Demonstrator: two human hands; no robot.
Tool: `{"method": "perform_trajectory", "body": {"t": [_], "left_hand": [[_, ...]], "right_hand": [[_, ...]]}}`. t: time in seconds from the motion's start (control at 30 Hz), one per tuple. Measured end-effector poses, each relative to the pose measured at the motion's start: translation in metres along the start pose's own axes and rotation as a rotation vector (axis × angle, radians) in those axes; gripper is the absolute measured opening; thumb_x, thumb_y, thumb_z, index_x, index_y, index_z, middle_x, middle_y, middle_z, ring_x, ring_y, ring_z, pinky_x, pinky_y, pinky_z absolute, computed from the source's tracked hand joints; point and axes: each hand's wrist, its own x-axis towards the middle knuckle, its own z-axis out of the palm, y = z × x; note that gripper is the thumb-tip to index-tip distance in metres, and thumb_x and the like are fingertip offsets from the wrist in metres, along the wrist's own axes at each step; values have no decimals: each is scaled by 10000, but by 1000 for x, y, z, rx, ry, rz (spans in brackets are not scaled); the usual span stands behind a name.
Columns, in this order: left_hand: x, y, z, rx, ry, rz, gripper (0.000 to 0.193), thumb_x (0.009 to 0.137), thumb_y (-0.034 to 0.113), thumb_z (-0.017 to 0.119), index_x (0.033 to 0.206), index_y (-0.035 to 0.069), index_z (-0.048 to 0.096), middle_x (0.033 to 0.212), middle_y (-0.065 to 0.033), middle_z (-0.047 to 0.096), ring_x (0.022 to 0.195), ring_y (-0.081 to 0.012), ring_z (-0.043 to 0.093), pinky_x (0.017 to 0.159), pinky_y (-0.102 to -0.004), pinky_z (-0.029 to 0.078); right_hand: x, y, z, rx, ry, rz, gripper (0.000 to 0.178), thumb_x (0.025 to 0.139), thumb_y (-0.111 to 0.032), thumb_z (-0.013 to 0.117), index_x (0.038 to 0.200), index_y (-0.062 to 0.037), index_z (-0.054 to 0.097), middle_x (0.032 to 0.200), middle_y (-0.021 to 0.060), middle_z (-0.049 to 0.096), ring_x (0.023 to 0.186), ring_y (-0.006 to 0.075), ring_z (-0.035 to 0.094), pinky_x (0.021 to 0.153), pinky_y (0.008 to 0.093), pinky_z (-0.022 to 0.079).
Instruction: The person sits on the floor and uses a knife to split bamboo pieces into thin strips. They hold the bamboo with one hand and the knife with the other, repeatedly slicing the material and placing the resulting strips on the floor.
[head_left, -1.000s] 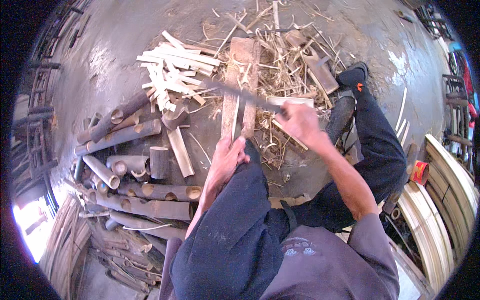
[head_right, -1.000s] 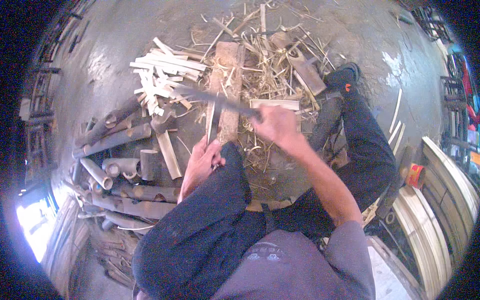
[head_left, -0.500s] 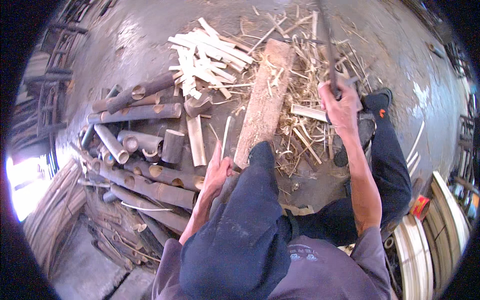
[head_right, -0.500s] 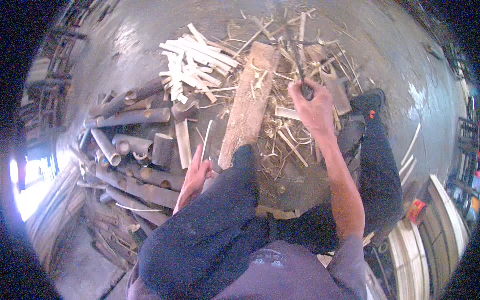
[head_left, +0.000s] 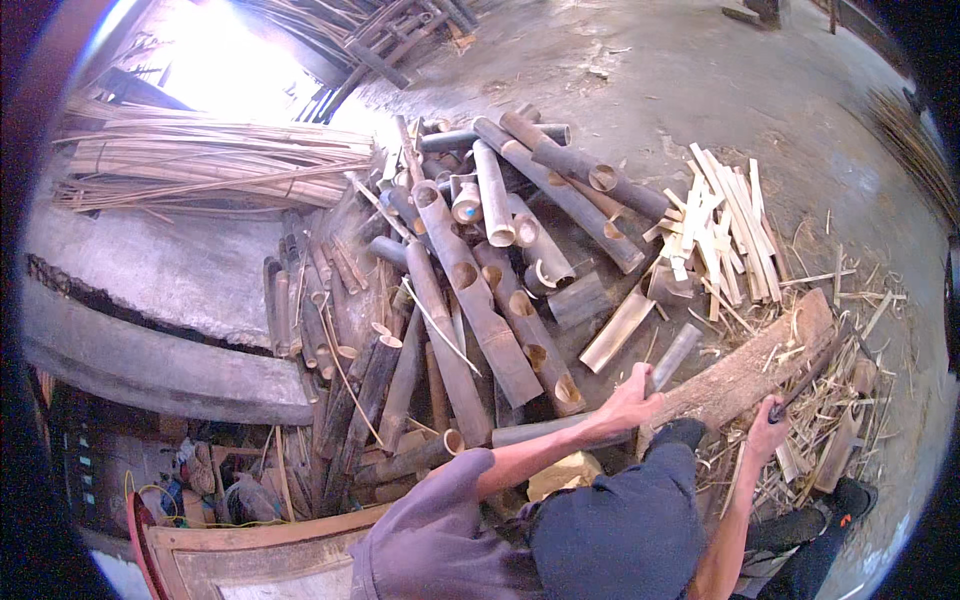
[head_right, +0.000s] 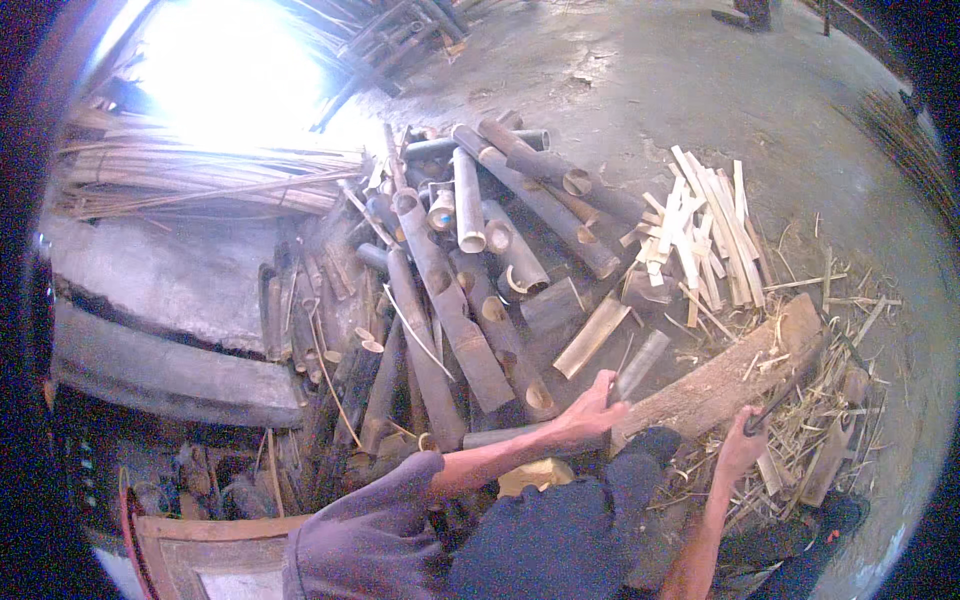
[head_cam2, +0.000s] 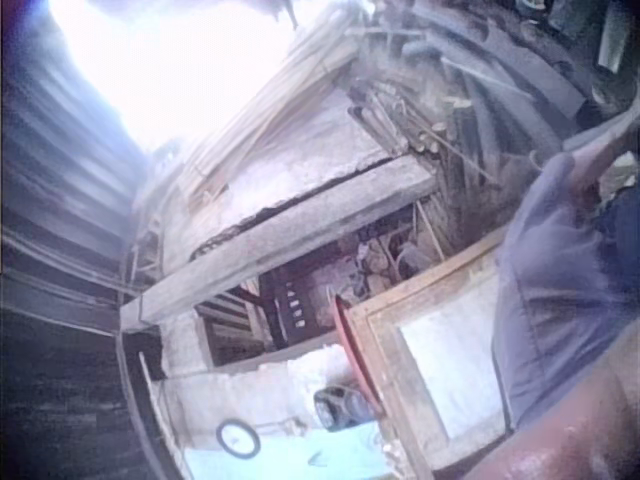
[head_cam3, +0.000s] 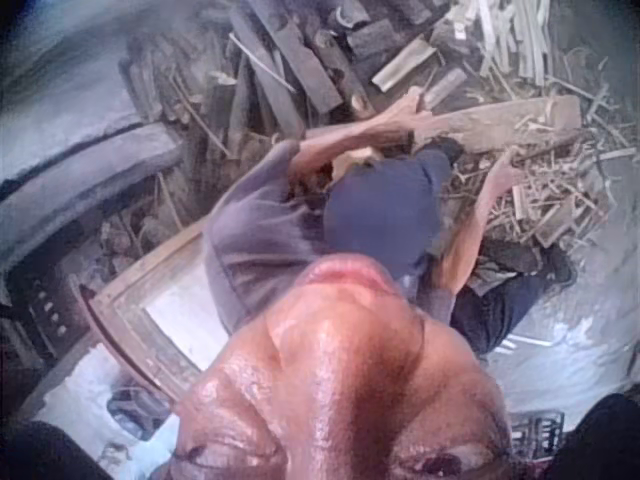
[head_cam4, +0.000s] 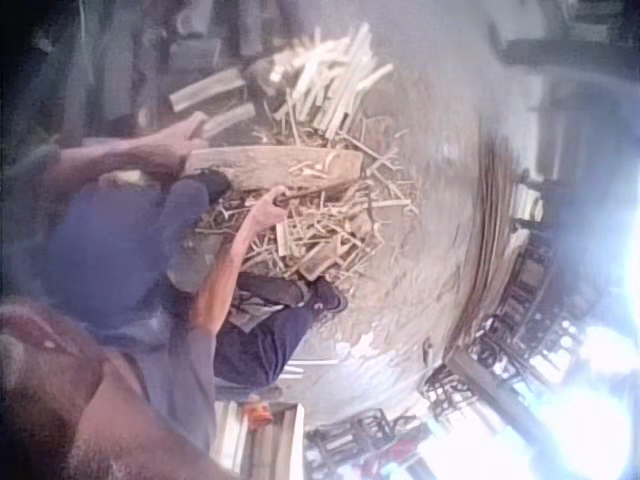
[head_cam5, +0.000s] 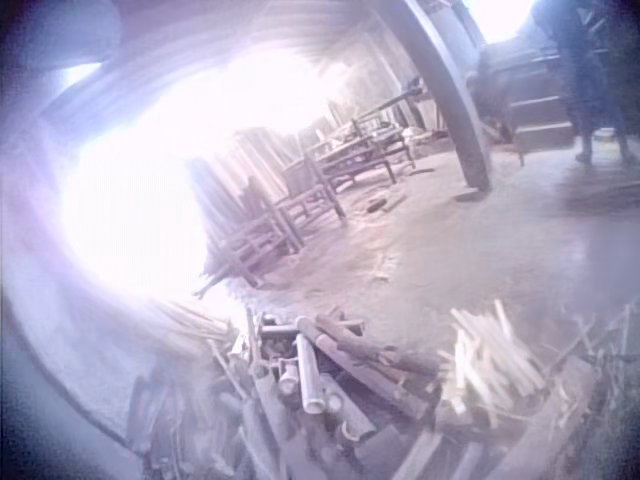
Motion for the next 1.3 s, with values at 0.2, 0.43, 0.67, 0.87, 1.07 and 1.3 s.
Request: {"method": "perform_trajectory", "body": {"t": [0.2, 0.43, 0.67, 0.87, 1.07, 1.3], "left_hand": [[31, 10, 51, -517, -284, -87, 224, 936, 179, 527, 1115, 51, 488, 762, -87, 554, 658, -178, 563, 572, -320, 468], [35, 68, 74, -959, -541, -140, 138, 925, 104, 576, 1043, 100, 506, 783, 18, 495, 566, -63, 412, 465, -192, 363], [19, 98, 99, -610, -551, -149, 74, 941, 65, 528, 990, 56, 474, 759, 13, 458, 552, -29, 366, 445, -184, 309], [-21, 129, 54, -185, -539, -91, 375, 932, 76, 518, 1299, 61, 443, 729, 46, 443, 508, -27, 356, 412, -173, 302], [17, 89, 75, -621, -638, -198, 285, 957, 55, 500, 1235, 69, 438, 765, 12, 452, 531, -20, 356, 433, -157, 290], [-2, 124, 87, -722, -633, -208, 130, 944, 59, 543, 1037, 79, 454, 784, -4, 458, 555, -25, 362, 446, -167, 281]], "right_hand": [[-16, 6, -50, -431, 100, -91, 339, 884, -289, 653, 981, 35, 636, 842, 122, 650, 800, 214, 616, 741, 374, 481], [-25, -72, -86, -719, -134, -291, 306, 738, -322, 692, 938, -95, 650, 786, 178, 652, 746, 358, 646, 650, 466, 494], [-22, -77, -78, -801, -371, -353, 258, 654, -298, 717, 816, -132, 606, 727, 139, 650, 727, 370, 643, 601, 476, 484], [53, -22, -104, -601, -206, 42, 288, 741, -315, 710, 970, -145, 674, 705, 109, 668, 614, 287, 650, 620, 451, 530], [-17, -74, -106, -618, -182, -78, 312, 767, -331, 682, 974, -97, 689, 706, 169, 664, 646, 307, 666, 644, 416, 539], [-26, -53, -82, -637, -166, -439, 258, 628, -280, 738, 810, -142, 618, 691, 109, 640, 670, 325, 633, 642, 463, 448]]}}
